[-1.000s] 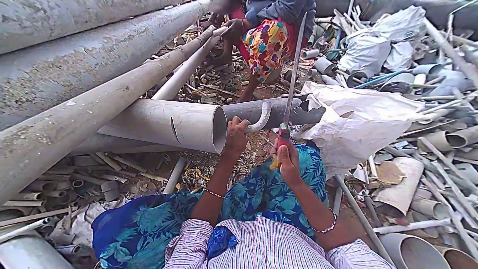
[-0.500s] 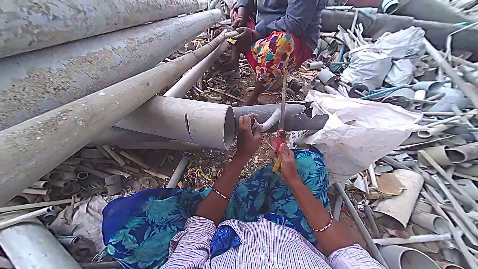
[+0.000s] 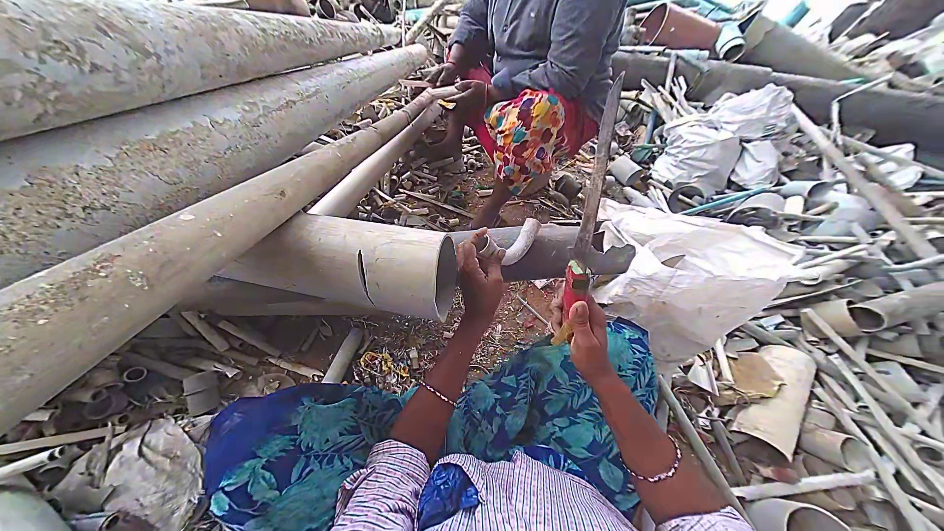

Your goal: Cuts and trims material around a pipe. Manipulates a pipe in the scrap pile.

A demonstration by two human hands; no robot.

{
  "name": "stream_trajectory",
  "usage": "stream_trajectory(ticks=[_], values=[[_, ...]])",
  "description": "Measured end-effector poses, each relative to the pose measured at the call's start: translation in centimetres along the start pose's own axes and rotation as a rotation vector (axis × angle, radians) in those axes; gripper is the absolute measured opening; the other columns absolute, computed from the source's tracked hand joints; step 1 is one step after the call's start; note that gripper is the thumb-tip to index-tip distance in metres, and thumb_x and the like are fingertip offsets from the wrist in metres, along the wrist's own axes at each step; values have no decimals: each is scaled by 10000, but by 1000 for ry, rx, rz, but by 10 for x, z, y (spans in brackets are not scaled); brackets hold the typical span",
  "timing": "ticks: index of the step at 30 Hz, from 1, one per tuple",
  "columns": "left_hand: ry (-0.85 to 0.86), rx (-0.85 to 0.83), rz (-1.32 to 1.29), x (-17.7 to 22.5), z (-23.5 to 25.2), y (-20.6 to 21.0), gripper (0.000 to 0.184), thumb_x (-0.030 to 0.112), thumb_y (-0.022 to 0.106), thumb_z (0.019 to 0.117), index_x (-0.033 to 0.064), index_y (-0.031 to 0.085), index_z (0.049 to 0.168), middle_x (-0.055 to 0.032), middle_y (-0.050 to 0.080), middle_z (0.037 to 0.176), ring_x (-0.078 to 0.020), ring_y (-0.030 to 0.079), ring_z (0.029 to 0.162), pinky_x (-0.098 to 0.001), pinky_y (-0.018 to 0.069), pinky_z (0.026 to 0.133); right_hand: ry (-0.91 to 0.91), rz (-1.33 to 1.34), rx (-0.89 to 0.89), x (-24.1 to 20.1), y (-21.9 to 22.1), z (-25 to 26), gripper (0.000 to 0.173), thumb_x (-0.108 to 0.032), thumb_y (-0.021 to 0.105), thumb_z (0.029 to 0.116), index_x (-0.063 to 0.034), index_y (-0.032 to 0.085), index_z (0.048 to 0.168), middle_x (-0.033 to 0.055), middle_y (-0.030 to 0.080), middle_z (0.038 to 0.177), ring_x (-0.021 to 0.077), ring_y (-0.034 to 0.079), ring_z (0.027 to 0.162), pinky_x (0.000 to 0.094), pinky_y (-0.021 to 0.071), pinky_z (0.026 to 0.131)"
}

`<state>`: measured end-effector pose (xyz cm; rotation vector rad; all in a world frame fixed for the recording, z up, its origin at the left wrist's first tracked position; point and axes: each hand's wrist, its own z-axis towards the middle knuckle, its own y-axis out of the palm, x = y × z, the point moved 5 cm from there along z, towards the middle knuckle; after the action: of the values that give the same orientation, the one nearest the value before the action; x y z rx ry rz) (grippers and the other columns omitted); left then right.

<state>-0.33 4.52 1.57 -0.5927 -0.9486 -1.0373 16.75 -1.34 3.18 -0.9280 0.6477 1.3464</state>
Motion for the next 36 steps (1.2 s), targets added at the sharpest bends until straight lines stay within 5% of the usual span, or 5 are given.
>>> stream_trajectory(ticks=[13, 19, 24, 29, 36], values=[[-59, 20, 51, -17, 40, 21, 369, 135, 580, 1038, 41, 594, 1395, -260, 513, 1422, -367, 586, 1195, -479, 510, 956, -39, -163, 70, -6, -13, -1, 648, -544, 320, 1077, 57, 473, 1266, -134, 549, 808, -92, 521, 673, 130, 479, 613], [90, 47, 144, -17, 41, 32, 350, 116, 560, 1045, 3, 559, 1376, -242, 517, 1450, -382, 566, 1273, -461, 499, 1019, 797, 331, 233, 37, 18, -27, 495, -314, 105, 1125, -77, 537, 1079, -60, 450, 578, 27, 397, 423, 174, 361, 402], [143, 108, 229, -15, 41, 43, 339, 46, 513, 1039, -86, 540, 1351, -335, 503, 1411, -455, 556, 1269, -464, 493, 1037, 84, 38, 175, 7, 1, -13, 521, -602, 337, 1043, -132, 530, 1157, -195, 584, 780, -84, 535, 628, 128, 469, 556], [165, 130, 264, -20, 40, 45, 337, 69, 506, 1052, -59, 539, 1362, -297, 516, 1409, -404, 595, 1232, -434, 527, 995, 642, 108, 233, 42, 16, -35, 403, -222, 176, 1106, -56, 539, 1051, -93, 467, 639, -21, 437, 480, 144, 416, 471], [95, 222, 204, -25, 48, 52, 295, 68, 553, 1015, -77, 635, 1258, -298, 583, 1308, -386, 675, 1061, -447, 584, 854, 123, 106, 231, 22, -6, -23, 488, -686, 381, 978, -250, 589, 1053, -185, 605, 720, -65, 537, 564, 129, 456, 510]])
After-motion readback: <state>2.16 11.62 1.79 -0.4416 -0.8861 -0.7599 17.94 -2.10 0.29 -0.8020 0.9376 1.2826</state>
